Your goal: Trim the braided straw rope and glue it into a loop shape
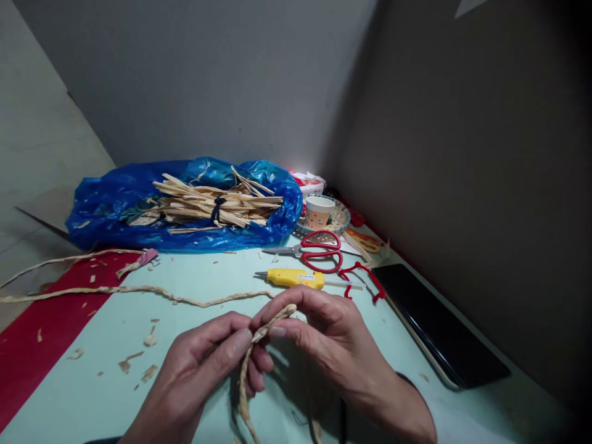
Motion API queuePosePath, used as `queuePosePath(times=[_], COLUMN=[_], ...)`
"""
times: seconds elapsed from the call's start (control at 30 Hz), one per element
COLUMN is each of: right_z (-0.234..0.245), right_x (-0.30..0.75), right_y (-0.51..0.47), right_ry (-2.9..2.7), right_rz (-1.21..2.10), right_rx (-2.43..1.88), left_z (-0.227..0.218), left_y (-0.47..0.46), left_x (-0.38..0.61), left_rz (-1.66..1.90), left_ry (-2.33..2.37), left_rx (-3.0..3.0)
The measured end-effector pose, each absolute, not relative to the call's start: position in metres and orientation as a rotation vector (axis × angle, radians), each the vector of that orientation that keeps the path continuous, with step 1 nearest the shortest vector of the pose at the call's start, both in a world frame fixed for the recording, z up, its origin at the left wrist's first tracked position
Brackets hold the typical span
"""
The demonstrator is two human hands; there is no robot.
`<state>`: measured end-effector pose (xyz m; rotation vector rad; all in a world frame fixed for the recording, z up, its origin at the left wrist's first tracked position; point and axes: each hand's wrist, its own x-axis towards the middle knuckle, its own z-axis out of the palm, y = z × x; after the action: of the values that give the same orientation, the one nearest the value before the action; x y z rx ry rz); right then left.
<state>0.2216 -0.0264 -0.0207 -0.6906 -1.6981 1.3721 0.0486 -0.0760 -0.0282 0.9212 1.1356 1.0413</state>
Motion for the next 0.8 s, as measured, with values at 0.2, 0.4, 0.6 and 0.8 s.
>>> queuePosePath(times=[0.2,0.4,0.6,0.8], right_z=[-0.016,-0.018,-0.010,0.003], right_x=[0.223,0.218,0.228,0.263], right_y=[-0.022,-0.016,-0.012,0.009], right_ry=[-1.601,-1.456,-1.725,-1.754], right_rz=[1.615,2.006,1.594,0.665], right_rx=[-0.619,-0.432,-0.659,-1.081], left_z=[-0.027,-0.024,-0.024,-0.017], left_y=[-0.072,-0.073,-0.072,-0.066], left_x=[0.047,0.049,0.046,0.040], left_rz=[1.027,0.940,1.054,1.216], left_ry=[1.047,0.905,1.072,1.164], left_rx=[0.685,0.539,0.451,0.413])
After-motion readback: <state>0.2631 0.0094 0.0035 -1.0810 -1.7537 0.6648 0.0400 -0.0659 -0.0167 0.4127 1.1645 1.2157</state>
